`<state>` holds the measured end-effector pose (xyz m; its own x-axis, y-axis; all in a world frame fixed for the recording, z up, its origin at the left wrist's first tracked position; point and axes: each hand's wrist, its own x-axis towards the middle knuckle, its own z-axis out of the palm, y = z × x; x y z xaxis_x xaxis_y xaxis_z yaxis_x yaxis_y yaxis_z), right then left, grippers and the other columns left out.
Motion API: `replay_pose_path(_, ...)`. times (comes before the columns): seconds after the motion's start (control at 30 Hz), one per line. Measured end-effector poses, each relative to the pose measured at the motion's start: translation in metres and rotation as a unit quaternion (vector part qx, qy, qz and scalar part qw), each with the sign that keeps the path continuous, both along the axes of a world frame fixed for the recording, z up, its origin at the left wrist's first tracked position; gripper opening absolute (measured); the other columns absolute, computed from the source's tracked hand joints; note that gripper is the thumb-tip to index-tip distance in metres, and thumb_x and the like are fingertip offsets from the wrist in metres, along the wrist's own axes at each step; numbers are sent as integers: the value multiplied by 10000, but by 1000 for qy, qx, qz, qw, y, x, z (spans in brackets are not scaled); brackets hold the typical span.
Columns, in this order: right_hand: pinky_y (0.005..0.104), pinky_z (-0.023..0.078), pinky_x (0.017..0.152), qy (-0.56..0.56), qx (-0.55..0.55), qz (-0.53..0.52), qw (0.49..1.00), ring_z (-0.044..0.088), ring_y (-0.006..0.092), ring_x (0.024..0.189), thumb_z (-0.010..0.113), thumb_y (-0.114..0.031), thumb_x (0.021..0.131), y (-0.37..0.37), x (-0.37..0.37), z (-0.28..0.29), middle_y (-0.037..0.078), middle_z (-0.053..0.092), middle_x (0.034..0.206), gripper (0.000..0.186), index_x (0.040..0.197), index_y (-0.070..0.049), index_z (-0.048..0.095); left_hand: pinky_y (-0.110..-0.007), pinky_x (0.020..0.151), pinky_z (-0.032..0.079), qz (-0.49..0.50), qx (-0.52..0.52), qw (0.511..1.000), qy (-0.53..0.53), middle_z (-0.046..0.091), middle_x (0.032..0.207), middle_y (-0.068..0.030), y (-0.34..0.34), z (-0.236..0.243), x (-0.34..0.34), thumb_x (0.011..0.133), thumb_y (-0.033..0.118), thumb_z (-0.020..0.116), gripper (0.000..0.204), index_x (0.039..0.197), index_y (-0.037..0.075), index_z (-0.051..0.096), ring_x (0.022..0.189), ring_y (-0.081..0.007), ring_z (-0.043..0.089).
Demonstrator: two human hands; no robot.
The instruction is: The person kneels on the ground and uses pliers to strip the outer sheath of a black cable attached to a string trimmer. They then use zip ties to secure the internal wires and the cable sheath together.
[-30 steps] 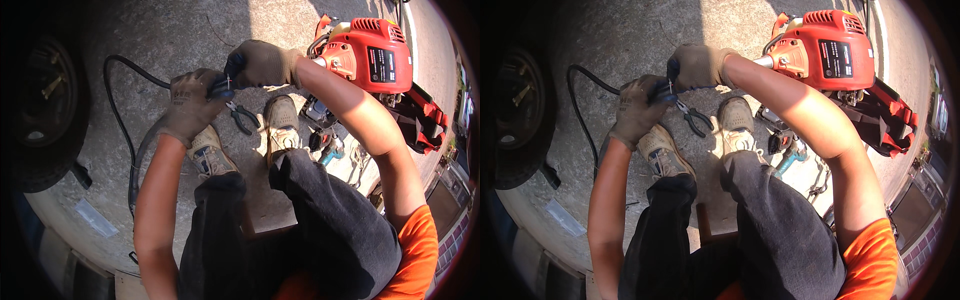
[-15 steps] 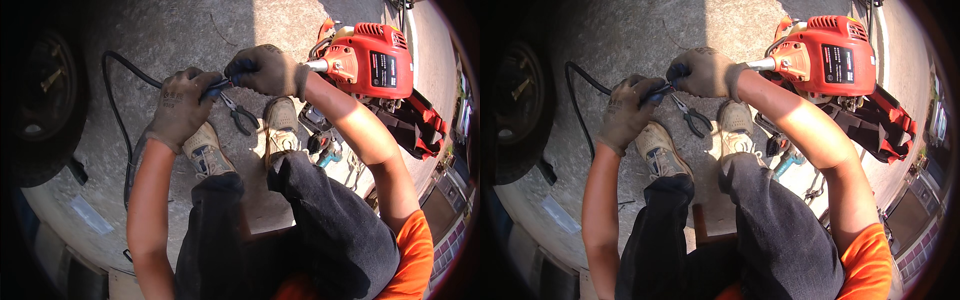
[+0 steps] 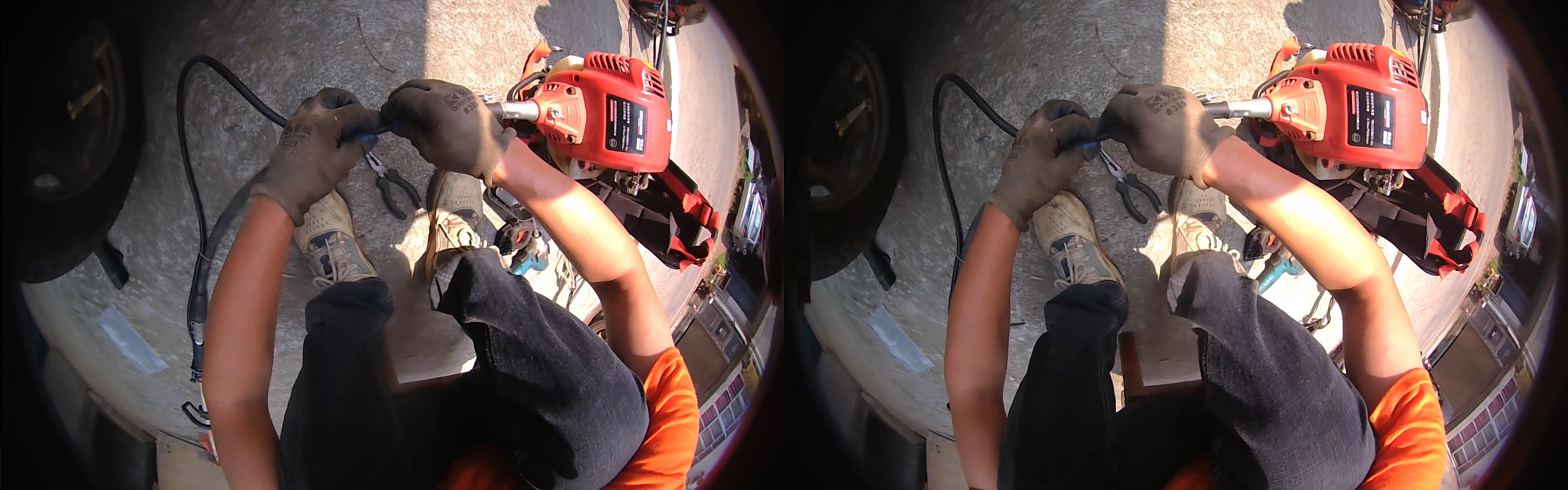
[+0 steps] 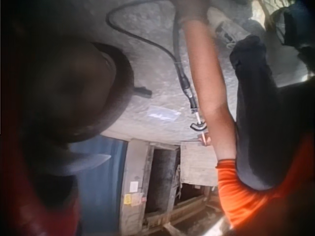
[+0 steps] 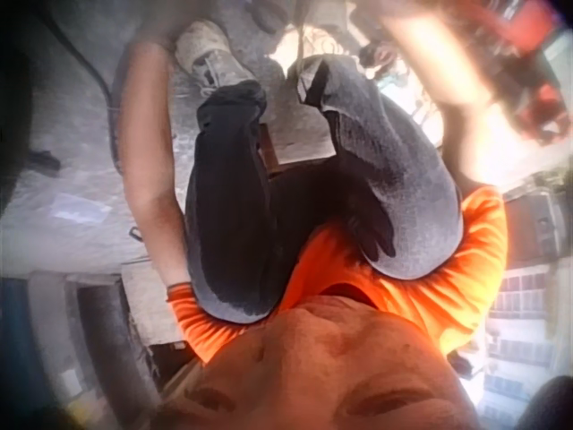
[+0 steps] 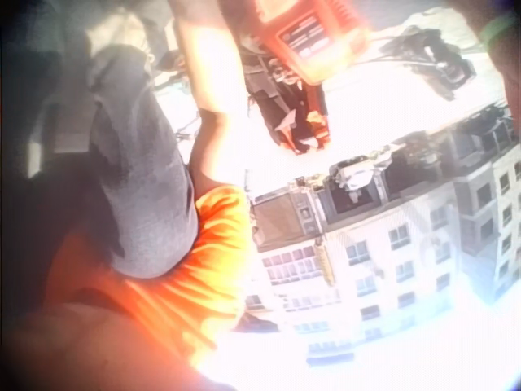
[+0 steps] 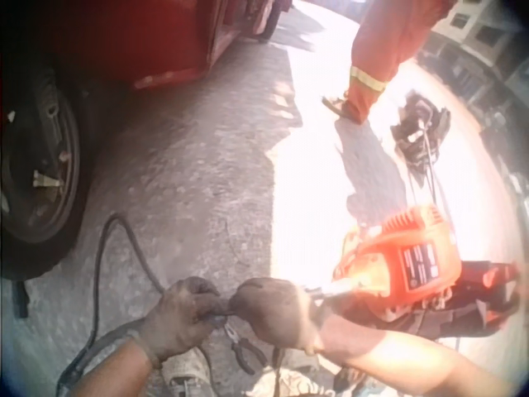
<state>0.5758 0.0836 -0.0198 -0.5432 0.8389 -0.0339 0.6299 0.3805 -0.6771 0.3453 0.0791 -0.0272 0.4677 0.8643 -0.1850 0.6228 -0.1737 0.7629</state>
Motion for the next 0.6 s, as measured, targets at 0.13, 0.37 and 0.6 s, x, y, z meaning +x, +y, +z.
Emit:
replay_pose_path(0.13, 465, 555, 844, -45, 66, -13, 997, 681, 361, 987, 685, -165, 877, -2, -1, 4, 124, 704, 1008, 113, 963, -96, 707, -456, 911, 535, -10, 56, 997, 55, 670, 1106, -155, -3, 3, 2, 855, 169, 715, 235, 1081, 122, 757, 1053, -347, 654)
replay_pose_path(0.37, 463, 533, 854, -134, 104, 11, 985, 674, 348, 983, 668, -167, 859, -9, -3, 15, 110, 699, 1009, 145, 988, -115, 709, -448, 950, 529, -60, 137, 980, 132, 682, 1142, -150, -6, 5, 9, 887, 238, 693, 259, 1130, 169, 753, 1073, -336, 659)
replay_pose_path(0.6, 456, 536, 854, -91, 93, -11, 991, 674, 334, 992, 683, -178, 858, -8, -7, 16, 96, 704, 1011, 153, 994, -119, 718, -462, 967, 527, 0, 201, 969, 144, 688, 1199, -135, -14, -10, 10, 928, 283, 673, 260, 1139, 147, 742, 1084, -324, 665)
